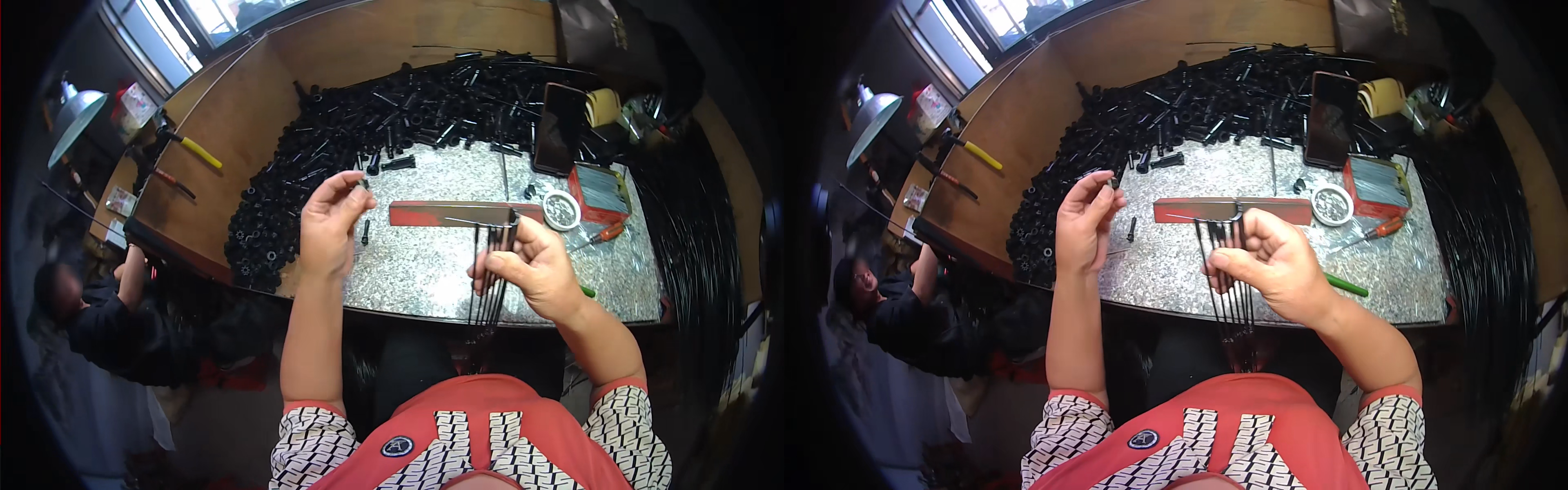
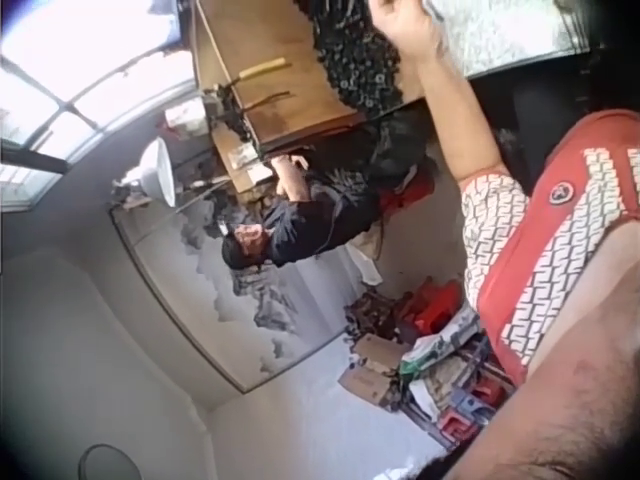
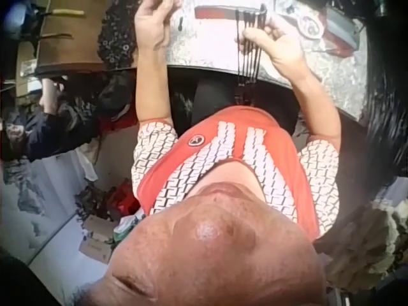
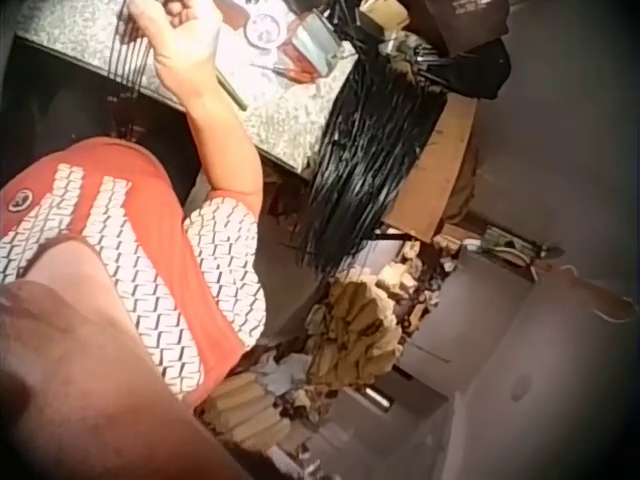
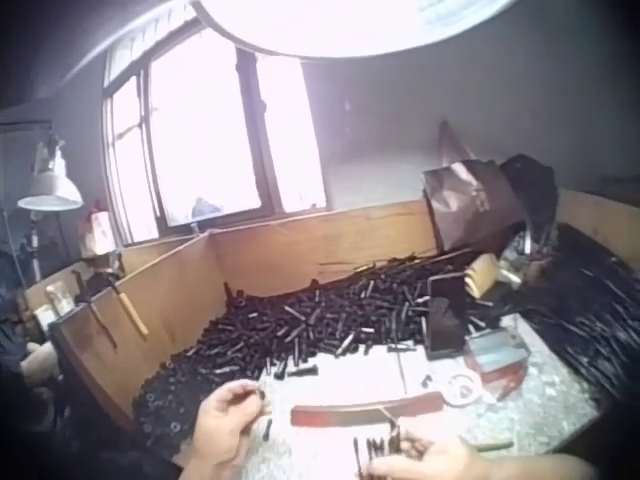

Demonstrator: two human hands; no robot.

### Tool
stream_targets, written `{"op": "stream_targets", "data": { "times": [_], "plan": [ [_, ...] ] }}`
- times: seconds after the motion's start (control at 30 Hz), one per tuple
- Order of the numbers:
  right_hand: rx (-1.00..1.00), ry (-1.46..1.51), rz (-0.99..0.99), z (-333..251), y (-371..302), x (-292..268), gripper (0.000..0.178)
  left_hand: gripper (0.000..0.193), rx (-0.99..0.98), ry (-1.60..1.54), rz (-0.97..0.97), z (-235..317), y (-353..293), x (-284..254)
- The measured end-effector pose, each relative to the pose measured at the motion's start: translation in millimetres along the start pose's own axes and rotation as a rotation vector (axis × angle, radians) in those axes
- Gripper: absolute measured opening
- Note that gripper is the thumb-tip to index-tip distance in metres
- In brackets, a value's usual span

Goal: Manually assembling bundles of cables into connectors using pliers and a workbench fixture.

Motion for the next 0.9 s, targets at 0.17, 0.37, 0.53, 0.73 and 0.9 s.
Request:
{"op": "stream_targets", "data": {
  "times": [0.17, 0.37, 0.53, 0.73, 0.9],
  "plan": [
    [0.003, -0.010, -0.059, 6, 1, 6, 0.014, 0.018, 0.045, -0.179, -0.219, 16, -31, 69],
    [-0.009, 0.046, -0.090, 4, -1, 17, 0.013, 0.024, -0.030, -0.287, -0.313, 18, -47, 101],
    [-0.048, 0.043, -0.070, 6, 2, 11, 0.015, 0.024, -0.018, -0.251, -0.328, 22, -53, 106],
    [-0.052, 0.056, -0.091, 5, 4, 13, 0.014, 0.027, 0.042, -0.145, -0.373, 30, -57, 116],
    [-0.046, 0.041, -0.103, 4, 6, 16, 0.014, 0.029, 0.057, -0.079, -0.379, 34, -58, 113]
  ]
}}
Point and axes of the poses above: each hand's wrist, its own y-axis towards the middle knuckle, its own x-axis out of the palm, z = x × y, the point moved 9 cm from there along y, towards the middle knuckle
